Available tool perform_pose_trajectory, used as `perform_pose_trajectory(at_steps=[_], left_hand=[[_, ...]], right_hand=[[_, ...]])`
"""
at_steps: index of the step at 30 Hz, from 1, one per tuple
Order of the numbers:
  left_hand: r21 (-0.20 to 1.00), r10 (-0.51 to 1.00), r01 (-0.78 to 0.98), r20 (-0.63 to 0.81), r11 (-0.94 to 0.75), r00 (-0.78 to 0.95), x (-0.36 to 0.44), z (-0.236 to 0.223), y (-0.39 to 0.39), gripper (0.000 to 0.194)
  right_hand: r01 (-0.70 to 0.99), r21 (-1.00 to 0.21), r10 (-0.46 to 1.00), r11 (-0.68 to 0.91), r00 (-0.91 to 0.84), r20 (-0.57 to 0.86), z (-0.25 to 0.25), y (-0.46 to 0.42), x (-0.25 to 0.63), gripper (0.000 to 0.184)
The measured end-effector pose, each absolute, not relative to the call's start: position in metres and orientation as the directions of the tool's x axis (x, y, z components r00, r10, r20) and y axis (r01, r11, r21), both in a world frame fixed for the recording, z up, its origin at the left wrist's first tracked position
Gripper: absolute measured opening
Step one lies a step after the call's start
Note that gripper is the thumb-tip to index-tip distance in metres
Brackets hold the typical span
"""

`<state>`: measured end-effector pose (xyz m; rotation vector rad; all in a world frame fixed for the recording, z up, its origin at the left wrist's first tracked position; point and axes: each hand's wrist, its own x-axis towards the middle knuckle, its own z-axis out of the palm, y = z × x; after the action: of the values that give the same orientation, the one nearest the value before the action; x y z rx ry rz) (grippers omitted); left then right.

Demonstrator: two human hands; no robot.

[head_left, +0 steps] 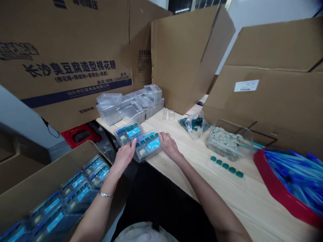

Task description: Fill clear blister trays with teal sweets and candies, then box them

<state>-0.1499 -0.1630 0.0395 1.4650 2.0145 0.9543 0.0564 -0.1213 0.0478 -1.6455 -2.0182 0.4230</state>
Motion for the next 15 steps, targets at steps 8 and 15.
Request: perform_pose_trajectory(at_steps=[8,15], left_hand=[[0.652,0.926,0.706,0.014,0.277,-0.377,-0.152,0.022,-0.153,0.050],[0.357,0.949,0.931,0.257,0.079,-0.180,-0.151,0.079,-0.141,0.050]], right_hand=[[0.943,-0.328,0.998,0.058,-0.052,0.029,0.033,-0.119,0.030,0.041],[0.914,-0.397,0.984,0.088,-0.017,0.178,0.041,-0.133,0.078,0.051]])
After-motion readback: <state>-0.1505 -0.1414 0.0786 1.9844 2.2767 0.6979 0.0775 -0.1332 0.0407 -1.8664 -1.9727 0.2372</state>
